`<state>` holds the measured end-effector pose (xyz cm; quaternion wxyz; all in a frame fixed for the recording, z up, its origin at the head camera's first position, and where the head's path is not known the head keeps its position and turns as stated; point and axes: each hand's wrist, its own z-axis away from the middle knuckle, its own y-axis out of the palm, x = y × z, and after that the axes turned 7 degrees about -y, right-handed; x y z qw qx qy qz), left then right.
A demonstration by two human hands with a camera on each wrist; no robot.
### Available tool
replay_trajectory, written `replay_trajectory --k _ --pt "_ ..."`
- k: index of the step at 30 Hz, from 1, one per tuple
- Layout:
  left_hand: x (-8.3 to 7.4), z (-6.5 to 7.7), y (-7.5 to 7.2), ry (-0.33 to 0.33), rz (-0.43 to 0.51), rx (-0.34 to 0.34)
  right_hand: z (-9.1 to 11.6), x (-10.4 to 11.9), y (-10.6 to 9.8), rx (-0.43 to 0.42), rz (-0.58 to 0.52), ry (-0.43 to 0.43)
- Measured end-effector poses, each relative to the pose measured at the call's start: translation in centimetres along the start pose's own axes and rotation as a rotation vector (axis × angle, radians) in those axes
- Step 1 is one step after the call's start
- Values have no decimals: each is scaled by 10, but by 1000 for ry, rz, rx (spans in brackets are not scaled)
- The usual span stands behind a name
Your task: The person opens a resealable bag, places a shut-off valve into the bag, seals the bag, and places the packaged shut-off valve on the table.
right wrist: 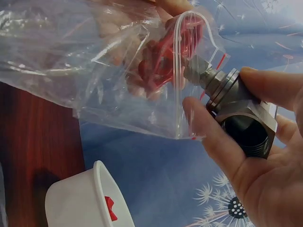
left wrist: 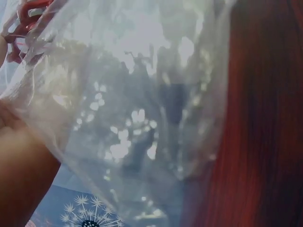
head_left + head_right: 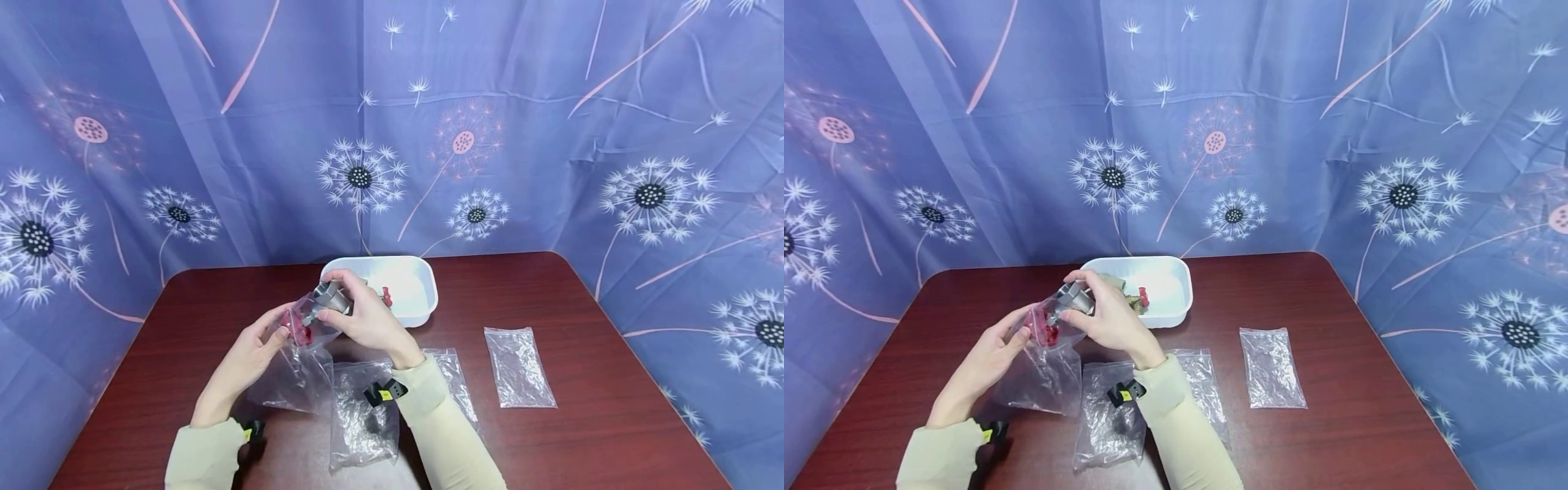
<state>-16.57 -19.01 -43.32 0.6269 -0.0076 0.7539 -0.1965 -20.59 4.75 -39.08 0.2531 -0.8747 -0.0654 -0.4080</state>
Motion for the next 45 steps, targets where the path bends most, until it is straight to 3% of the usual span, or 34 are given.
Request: replay_trajectory --k 4,9,16,18,20,24,27,37,39,42,45 --pt "2 4 -4 -31 -23 22 -2 3 5 12 90 -23" --pt "4 4 -11 -19 -65 33 -3 3 13 7 203 -56" --pt "9 1 -13 -74 -83 21 -4 -1 25 46 207 -46" --pt "10 0 -11 -81 -103 -10 -3 -3 27 47 196 -35" --pt "9 -1 -9 -72 -182 -82 -3 -6 29 41 181 -22" --pt "5 -3 -5 11 -317 -212 -3 -9 30 30 167 -14" --pt "-1 -3 -2 79 -397 -271 -3 -9 30 32 165 -28" --pt "-16 3 2 73 -636 -330 -3 -4 28 68 168 -80" --pt "-15 3 3 100 -630 -344 -3 -3 28 76 184 -91" --pt "-11 0 5 124 -548 -359 -2 -3 27 71 185 -87" --pt "-8 -2 7 86 -431 -338 -2 -7 26 54 179 -68"
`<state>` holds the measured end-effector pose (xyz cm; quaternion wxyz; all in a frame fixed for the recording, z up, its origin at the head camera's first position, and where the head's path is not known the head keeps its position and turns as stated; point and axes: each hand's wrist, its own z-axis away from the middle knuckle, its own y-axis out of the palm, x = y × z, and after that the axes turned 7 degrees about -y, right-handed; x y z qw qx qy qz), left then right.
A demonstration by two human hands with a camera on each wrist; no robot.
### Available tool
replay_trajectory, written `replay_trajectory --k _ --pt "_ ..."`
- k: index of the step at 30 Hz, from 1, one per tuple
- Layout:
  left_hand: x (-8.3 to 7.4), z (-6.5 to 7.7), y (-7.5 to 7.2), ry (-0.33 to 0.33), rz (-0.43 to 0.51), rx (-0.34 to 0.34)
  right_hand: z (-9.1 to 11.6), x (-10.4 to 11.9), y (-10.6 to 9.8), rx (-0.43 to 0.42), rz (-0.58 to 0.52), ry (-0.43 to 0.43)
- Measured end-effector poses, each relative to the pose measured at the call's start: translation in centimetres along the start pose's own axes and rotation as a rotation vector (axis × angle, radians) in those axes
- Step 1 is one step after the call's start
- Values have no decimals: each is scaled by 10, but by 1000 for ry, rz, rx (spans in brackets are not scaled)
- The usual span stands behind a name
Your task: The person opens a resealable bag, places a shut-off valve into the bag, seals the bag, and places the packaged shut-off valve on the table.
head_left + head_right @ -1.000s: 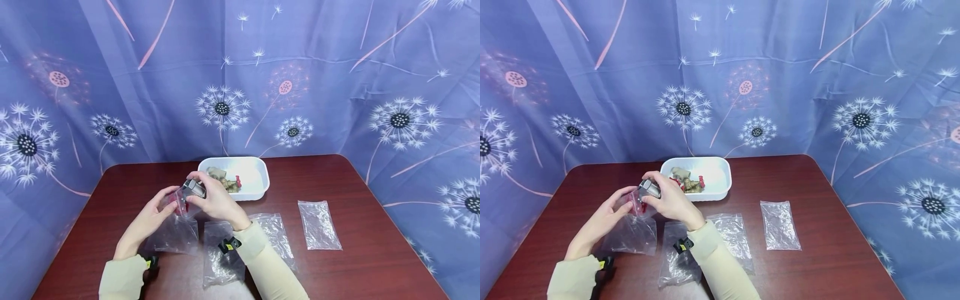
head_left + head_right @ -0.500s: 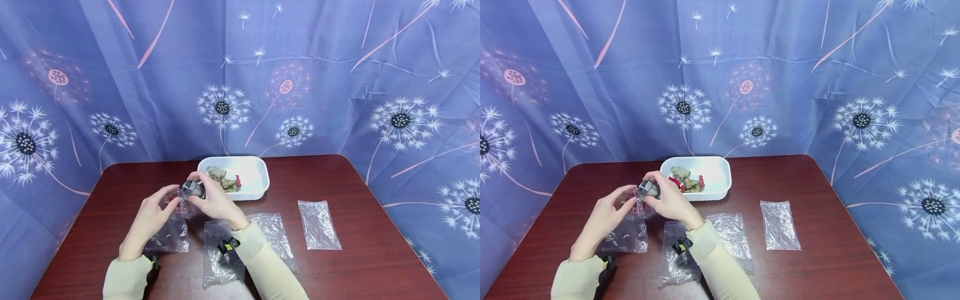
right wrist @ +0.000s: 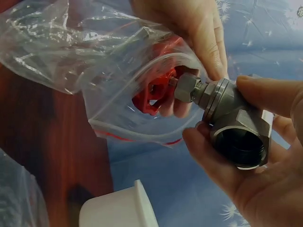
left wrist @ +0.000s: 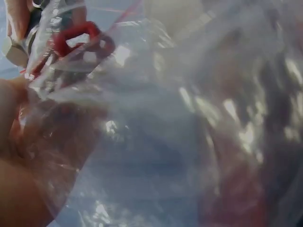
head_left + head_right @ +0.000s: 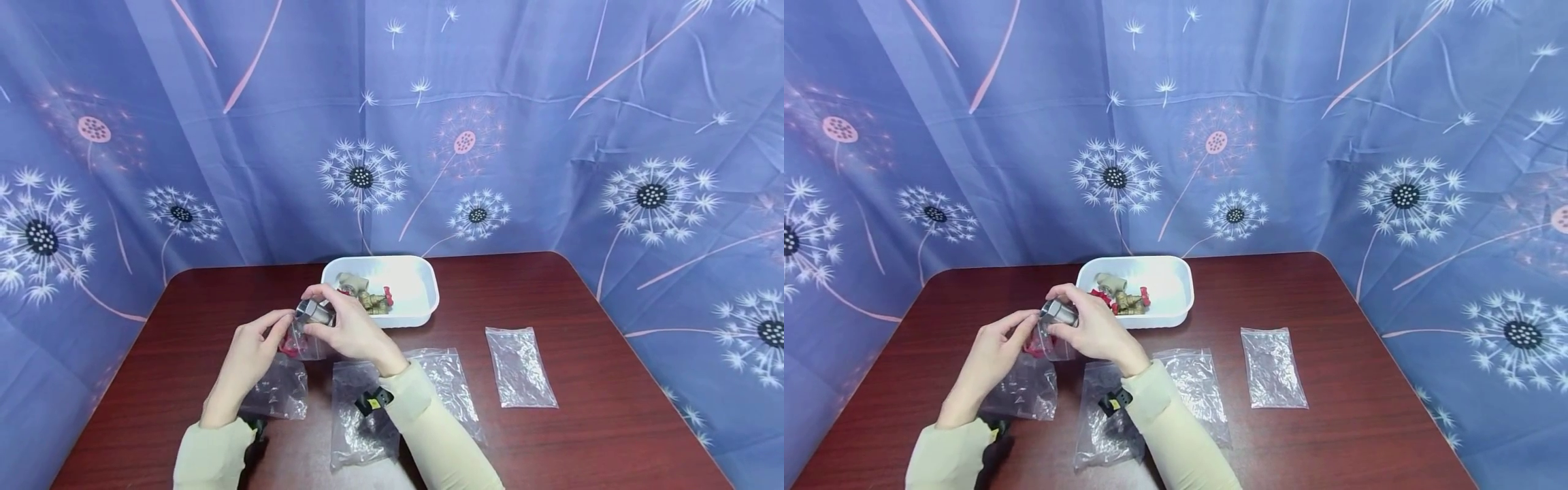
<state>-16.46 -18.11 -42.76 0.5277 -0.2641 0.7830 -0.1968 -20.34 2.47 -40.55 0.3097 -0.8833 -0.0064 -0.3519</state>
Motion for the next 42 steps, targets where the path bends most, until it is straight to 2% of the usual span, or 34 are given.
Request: replay_trajectory --k 4,8,18,25,31,34,37,42 --pt "2 -2 2 -118 143 22 1 -5 1 -25 -24 44" --pt "-3 -3 2 -185 239 -3 0 -6 3 -45 -41 62" --pt "-12 -3 8 -227 201 -94 -1 -4 10 4 -7 82" --pt "-14 -5 9 -269 233 -150 -1 1 17 -68 12 133" --pt "-15 -6 9 -296 200 -190 0 1 31 -90 -24 78" --pt "-16 -5 12 -324 191 -189 0 0 40 -93 -52 64" --pt "-18 -3 14 -345 206 -192 1 -2 47 -98 -122 85" --pt "-21 -2 13 -359 334 -208 2 -7 52 -120 -299 162"
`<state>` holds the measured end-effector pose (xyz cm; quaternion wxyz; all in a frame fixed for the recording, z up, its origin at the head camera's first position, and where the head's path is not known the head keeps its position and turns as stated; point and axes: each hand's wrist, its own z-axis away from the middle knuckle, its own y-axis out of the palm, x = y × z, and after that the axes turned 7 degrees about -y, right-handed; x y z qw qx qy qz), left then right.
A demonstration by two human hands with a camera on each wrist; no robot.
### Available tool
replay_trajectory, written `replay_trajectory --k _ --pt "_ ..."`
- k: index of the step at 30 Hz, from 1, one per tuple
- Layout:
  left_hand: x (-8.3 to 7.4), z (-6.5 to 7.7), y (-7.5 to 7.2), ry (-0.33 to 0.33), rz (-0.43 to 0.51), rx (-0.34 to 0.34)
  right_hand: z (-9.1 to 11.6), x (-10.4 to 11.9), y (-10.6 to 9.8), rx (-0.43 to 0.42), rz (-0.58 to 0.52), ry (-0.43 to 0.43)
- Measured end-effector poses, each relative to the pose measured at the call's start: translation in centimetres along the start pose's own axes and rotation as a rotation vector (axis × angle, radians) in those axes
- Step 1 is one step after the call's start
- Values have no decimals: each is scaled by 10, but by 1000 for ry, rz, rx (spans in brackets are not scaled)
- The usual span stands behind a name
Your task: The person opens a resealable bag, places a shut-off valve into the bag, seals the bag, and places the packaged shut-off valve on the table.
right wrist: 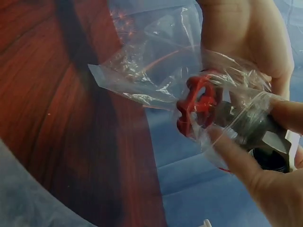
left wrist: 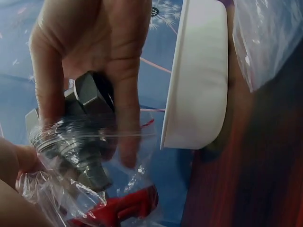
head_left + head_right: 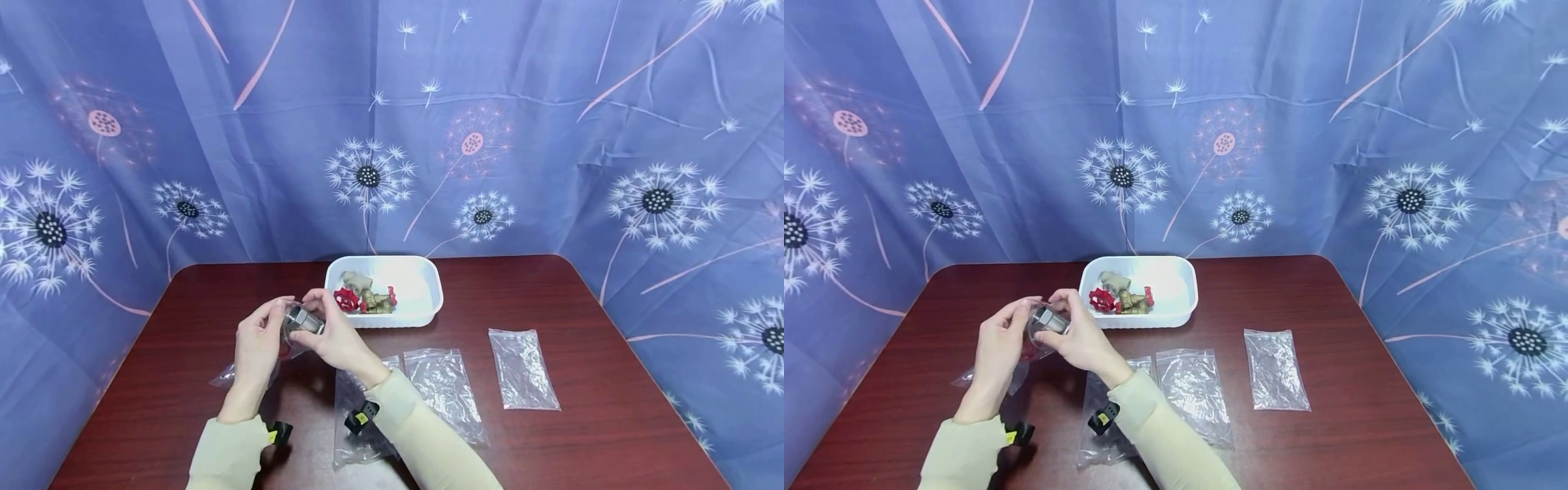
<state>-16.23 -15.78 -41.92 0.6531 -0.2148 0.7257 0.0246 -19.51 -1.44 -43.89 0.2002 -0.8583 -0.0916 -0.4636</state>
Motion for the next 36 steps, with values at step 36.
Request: replay_trajectory --k 36 --pt "2 3 5 86 -119 -87 -3 13 -16 193 353 14"
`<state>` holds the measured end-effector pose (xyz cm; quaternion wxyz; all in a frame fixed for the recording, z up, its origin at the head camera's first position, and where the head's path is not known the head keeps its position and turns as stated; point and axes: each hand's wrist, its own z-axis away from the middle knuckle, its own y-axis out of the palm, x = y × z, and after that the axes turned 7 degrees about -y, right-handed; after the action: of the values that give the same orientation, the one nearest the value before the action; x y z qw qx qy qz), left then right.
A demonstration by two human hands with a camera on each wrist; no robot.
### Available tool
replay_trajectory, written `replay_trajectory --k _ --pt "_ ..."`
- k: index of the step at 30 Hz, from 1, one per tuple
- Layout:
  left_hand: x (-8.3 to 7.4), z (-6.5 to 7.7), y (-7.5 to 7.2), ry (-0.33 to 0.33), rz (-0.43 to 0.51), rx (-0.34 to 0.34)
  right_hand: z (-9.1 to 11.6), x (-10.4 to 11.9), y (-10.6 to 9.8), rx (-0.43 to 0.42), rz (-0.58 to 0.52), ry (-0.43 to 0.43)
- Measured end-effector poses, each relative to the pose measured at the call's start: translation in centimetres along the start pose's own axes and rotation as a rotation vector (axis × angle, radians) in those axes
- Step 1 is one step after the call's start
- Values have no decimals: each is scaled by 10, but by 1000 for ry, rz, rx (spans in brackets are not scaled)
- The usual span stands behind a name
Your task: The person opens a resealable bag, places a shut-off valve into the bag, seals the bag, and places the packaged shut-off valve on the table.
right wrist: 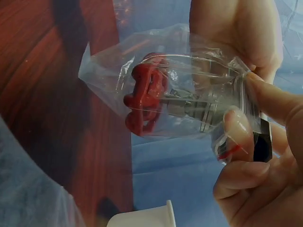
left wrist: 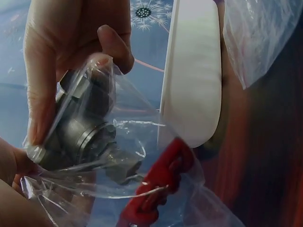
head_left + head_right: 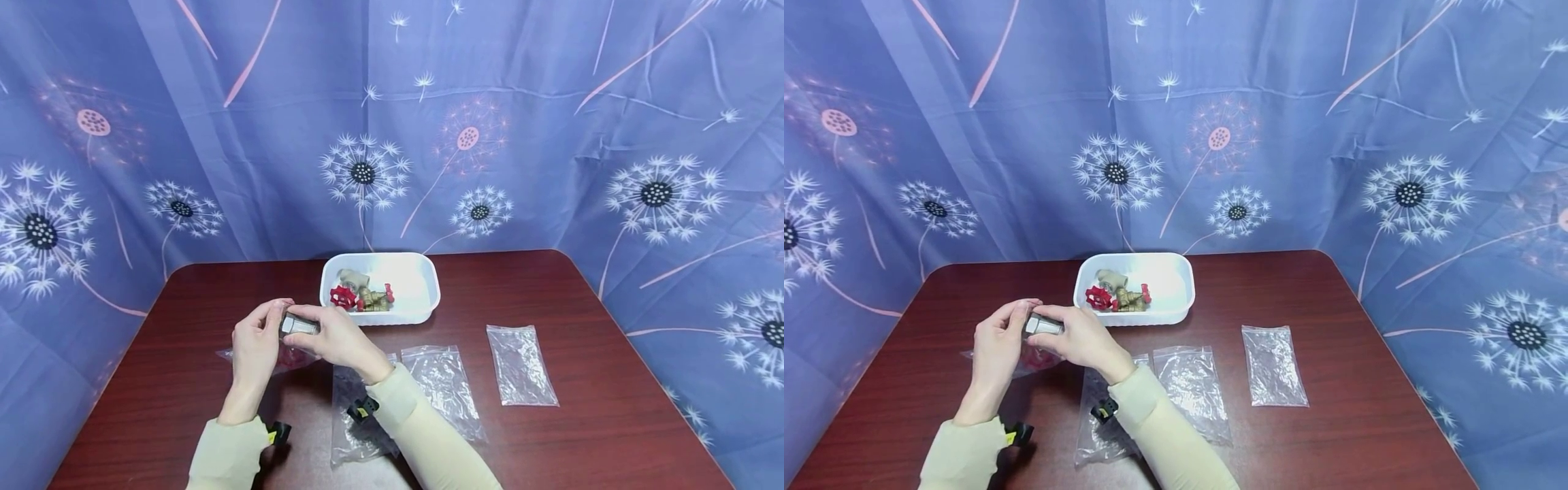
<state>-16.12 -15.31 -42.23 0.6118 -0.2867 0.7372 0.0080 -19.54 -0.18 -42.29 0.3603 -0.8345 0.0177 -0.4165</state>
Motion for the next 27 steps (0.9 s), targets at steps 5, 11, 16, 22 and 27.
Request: replay_trajectory --k 5,11,16,22,27 --pt "1 -2 -2 -15 72 22 -1 3 -3 41 -24 6" --pt "-1 0 -3 -10 92 35 1 4 -9 96 -84 6" --pt "-5 0 -4 8 52 30 -1 1 -9 74 -20 -39" --pt "-4 3 -2 6 41 24 0 1 -11 104 -68 -29" --pt "-4 4 0 14 67 20 0 2 -16 87 -61 -22"
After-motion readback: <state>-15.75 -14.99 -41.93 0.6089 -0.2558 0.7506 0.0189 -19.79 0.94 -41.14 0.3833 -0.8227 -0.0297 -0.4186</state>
